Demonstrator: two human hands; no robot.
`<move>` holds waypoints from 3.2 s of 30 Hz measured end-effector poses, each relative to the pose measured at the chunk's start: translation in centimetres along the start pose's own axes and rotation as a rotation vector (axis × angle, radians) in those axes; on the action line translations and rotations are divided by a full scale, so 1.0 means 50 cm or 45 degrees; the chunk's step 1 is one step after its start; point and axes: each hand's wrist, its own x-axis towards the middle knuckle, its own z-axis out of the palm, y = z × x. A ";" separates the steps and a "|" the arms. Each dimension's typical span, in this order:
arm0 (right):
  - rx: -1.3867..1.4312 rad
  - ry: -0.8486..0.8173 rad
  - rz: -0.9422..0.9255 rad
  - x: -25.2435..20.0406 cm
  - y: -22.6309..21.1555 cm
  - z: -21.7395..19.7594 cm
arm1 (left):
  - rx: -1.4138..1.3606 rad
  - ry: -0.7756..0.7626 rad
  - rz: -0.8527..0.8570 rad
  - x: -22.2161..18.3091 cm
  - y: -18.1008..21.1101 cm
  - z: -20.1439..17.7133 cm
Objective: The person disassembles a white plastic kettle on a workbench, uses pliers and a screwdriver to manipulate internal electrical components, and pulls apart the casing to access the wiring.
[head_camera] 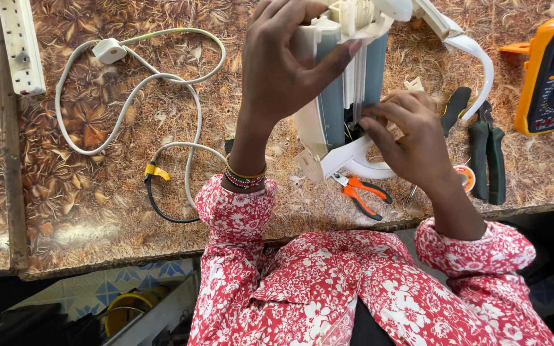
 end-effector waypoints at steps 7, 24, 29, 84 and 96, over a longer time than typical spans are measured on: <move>-0.111 -0.073 0.060 0.044 0.032 0.002 | 0.043 0.066 0.017 -0.001 -0.002 0.017; -0.117 -0.443 -0.114 0.058 0.059 -0.051 | 0.017 0.063 0.040 -0.002 -0.025 0.032; -0.191 -0.307 -0.171 0.045 0.059 -0.033 | 0.016 0.058 0.078 -0.002 -0.011 0.032; 0.295 -0.081 -0.025 0.001 0.096 0.019 | 0.091 0.274 -0.079 -0.003 -0.030 0.037; 0.174 0.031 -0.301 0.008 0.104 0.020 | 0.159 0.320 -0.092 -0.002 -0.015 0.044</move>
